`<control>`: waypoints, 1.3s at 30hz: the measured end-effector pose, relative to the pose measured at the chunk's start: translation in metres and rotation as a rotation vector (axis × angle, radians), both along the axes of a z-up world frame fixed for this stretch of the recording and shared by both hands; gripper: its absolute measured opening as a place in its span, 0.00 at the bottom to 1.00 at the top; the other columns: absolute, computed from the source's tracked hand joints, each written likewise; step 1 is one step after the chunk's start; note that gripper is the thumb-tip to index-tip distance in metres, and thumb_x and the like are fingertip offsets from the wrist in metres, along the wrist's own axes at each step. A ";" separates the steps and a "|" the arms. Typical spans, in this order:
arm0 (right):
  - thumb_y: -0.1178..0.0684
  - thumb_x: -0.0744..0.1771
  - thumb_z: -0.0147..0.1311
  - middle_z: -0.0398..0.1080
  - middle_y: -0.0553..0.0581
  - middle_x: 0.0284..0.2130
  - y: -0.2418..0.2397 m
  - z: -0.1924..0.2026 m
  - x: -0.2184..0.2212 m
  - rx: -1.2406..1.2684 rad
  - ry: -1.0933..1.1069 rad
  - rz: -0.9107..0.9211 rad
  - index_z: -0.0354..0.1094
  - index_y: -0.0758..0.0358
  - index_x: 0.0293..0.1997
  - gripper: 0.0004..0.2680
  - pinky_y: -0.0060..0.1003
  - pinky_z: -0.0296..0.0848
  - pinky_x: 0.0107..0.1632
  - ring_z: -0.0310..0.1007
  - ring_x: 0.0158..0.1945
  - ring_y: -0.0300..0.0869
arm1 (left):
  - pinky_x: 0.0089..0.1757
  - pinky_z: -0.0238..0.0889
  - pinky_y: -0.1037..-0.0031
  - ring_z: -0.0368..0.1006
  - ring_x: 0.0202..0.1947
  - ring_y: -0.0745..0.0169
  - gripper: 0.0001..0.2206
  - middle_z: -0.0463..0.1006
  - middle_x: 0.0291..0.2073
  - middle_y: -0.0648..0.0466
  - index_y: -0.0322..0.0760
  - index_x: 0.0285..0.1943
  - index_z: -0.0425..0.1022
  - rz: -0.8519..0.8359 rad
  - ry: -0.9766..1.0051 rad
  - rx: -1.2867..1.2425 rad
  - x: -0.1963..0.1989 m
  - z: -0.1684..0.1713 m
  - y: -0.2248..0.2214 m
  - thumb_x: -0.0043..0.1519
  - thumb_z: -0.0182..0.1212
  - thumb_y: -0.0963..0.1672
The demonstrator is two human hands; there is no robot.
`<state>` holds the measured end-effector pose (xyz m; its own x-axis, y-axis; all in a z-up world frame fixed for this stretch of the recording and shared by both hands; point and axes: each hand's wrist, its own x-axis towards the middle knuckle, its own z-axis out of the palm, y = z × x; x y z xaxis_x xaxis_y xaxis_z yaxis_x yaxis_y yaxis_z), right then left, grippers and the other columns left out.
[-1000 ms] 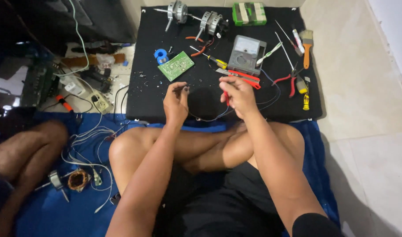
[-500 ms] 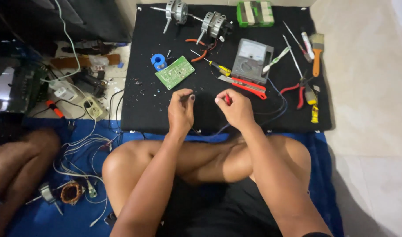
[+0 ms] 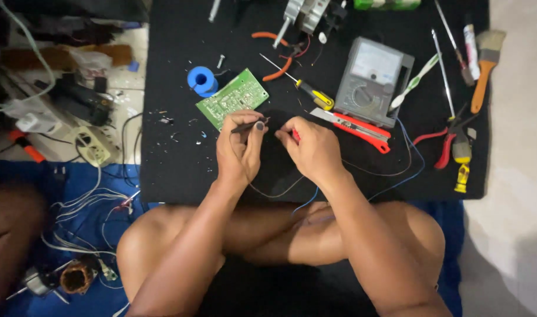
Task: A person is inspecting a circuit board, testing components with a multimeter, and soldering joints.
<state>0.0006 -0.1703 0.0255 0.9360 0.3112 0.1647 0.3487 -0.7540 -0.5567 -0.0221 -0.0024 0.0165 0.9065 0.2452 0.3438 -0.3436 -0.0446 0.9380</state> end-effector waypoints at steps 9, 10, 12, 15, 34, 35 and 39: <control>0.59 0.71 0.46 0.74 0.62 0.30 -0.033 0.021 -0.001 0.496 0.226 0.061 0.69 0.65 0.62 0.13 0.36 0.75 0.32 0.77 0.34 0.47 | 0.40 0.79 0.61 0.82 0.39 0.46 0.07 0.78 0.41 0.40 0.26 0.47 0.68 -0.064 0.075 0.026 -0.003 0.007 0.007 0.67 0.60 0.39; 0.59 0.71 0.46 0.74 0.62 0.30 -0.034 0.022 -0.005 0.496 0.231 0.061 0.69 0.65 0.62 0.13 0.36 0.75 0.32 0.77 0.34 0.47 | 0.40 0.79 0.61 0.82 0.39 0.46 0.07 0.78 0.41 0.40 0.26 0.47 0.68 -0.063 0.080 0.026 -0.004 0.005 0.010 0.67 0.60 0.39; 0.65 0.70 0.43 0.73 0.67 0.36 -0.038 0.026 -0.014 0.737 0.404 -0.037 0.60 0.70 0.68 0.16 0.27 0.69 0.20 0.80 0.32 0.46 | 0.40 0.79 0.61 0.82 0.40 0.42 0.08 0.79 0.41 0.40 0.26 0.47 0.70 -0.128 0.112 0.032 -0.004 0.003 0.012 0.65 0.63 0.39; 0.64 0.71 0.45 0.71 0.74 0.39 -0.041 0.025 -0.022 0.955 0.432 -0.094 0.55 0.73 0.60 0.11 0.25 0.67 0.16 0.81 0.33 0.54 | 0.39 0.78 0.64 0.83 0.39 0.45 0.07 0.82 0.39 0.41 0.28 0.44 0.73 -0.176 0.119 0.103 -0.003 0.010 0.016 0.63 0.65 0.39; 0.59 0.66 0.61 0.77 0.59 0.28 -0.026 -0.011 -0.008 0.601 0.183 -0.131 0.77 0.63 0.44 0.04 0.33 0.76 0.35 0.77 0.29 0.40 | 0.44 0.76 0.63 0.81 0.44 0.43 0.05 0.83 0.41 0.46 0.36 0.43 0.75 -0.211 0.093 0.316 0.001 0.013 0.011 0.61 0.65 0.39; 0.60 0.66 0.61 0.77 0.56 0.26 -0.025 -0.012 -0.008 0.572 0.150 -0.137 0.77 0.61 0.42 0.03 0.31 0.75 0.33 0.76 0.27 0.39 | 0.44 0.75 0.63 0.81 0.44 0.43 0.05 0.82 0.41 0.46 0.36 0.43 0.74 -0.221 0.086 0.336 0.001 0.016 0.011 0.61 0.65 0.39; 0.59 0.64 0.63 0.76 0.52 0.22 -0.024 -0.014 -0.007 0.478 0.050 -0.129 0.76 0.57 0.36 0.02 0.32 0.73 0.29 0.74 0.23 0.40 | 0.43 0.75 0.61 0.81 0.44 0.41 0.05 0.82 0.42 0.46 0.36 0.44 0.73 -0.235 0.061 0.358 0.001 0.015 0.012 0.61 0.64 0.39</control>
<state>-0.0064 -0.1940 0.0112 0.9722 0.0928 0.2149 0.2335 -0.4453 -0.8644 -0.0212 0.0092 0.0318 0.9448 -0.0951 0.3135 -0.3275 -0.2982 0.8965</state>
